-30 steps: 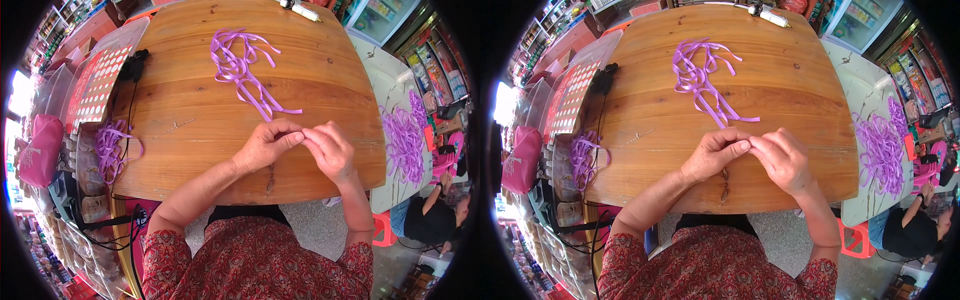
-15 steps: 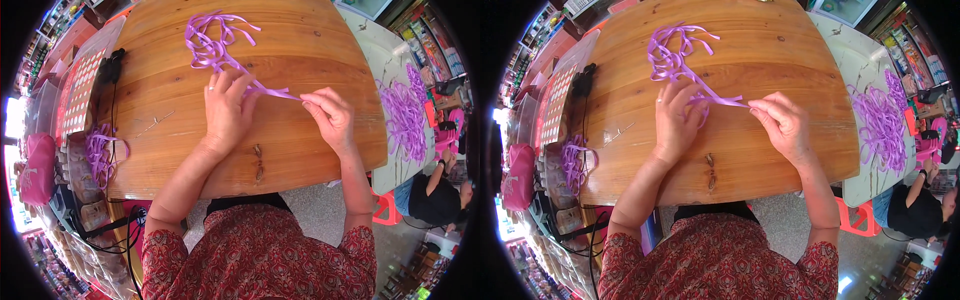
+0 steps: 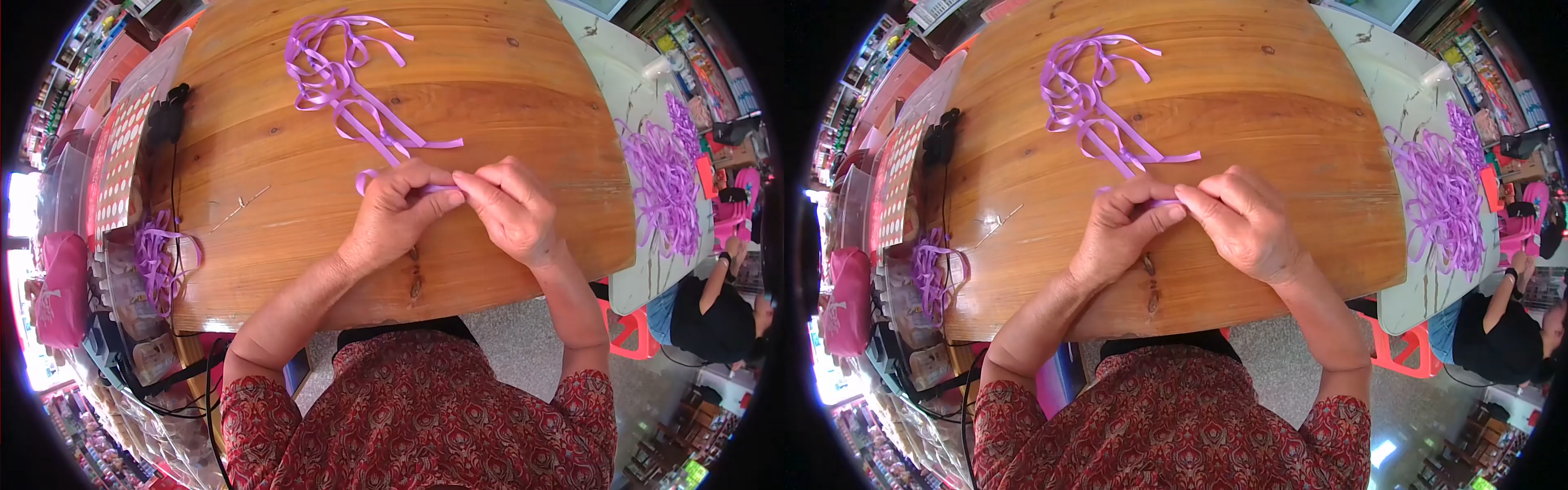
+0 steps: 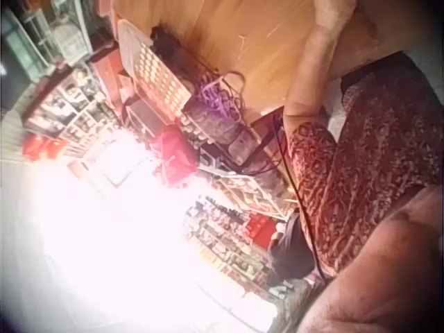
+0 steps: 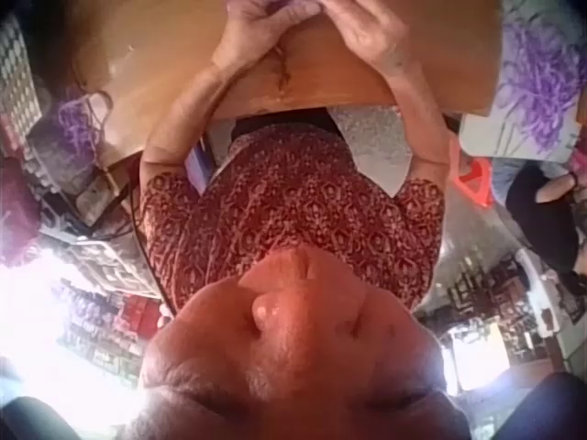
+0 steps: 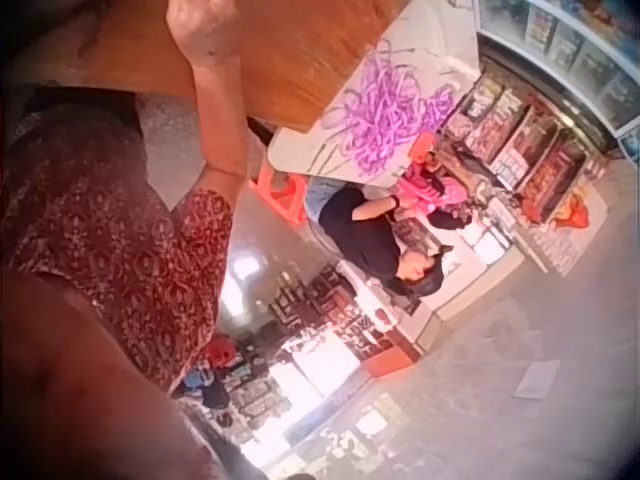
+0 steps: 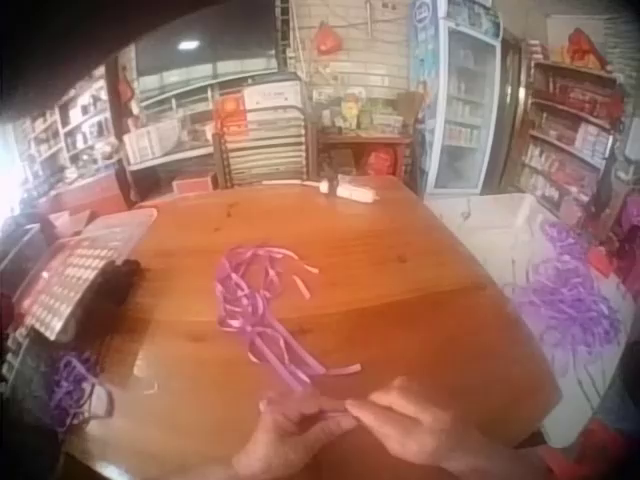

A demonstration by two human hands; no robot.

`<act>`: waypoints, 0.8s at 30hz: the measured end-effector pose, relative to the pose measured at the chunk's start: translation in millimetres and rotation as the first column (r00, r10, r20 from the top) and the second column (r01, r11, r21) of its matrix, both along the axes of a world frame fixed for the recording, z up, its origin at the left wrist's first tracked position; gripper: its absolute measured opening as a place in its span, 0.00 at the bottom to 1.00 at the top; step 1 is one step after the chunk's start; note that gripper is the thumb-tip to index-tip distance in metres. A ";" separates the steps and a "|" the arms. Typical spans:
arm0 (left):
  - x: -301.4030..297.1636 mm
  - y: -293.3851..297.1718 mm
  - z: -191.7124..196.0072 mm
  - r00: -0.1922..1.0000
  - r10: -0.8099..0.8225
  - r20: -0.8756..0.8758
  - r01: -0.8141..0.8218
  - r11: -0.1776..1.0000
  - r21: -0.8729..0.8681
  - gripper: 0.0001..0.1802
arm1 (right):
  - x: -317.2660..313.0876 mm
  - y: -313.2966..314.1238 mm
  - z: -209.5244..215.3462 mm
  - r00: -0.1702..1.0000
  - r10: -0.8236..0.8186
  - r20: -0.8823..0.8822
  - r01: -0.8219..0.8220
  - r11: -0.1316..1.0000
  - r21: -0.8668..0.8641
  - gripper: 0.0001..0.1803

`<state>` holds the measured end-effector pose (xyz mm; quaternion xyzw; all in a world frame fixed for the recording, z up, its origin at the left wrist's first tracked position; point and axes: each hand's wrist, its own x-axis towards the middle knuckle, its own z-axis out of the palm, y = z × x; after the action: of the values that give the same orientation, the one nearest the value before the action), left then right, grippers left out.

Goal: The person ties a series of knots in a purple ribbon by hand, pulling the ends to tighten each loop. They repeat this process to create multiple knots along the length of the ribbon.

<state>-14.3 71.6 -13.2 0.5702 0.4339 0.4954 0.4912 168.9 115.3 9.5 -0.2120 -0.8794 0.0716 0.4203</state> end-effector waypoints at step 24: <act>-1.6 -1.7 7.3 0.980 0.179 -0.091 -0.170 0.980 0.102 0.04 | 9.7 -0.8 3.4 0.999 -0.030 0.010 0.031 0.985 -0.172 0.12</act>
<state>-15.9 69.9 -6.0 0.5764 0.4825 0.5273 0.3962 178.6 114.5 13.0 -0.2614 -0.8681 0.1402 0.3980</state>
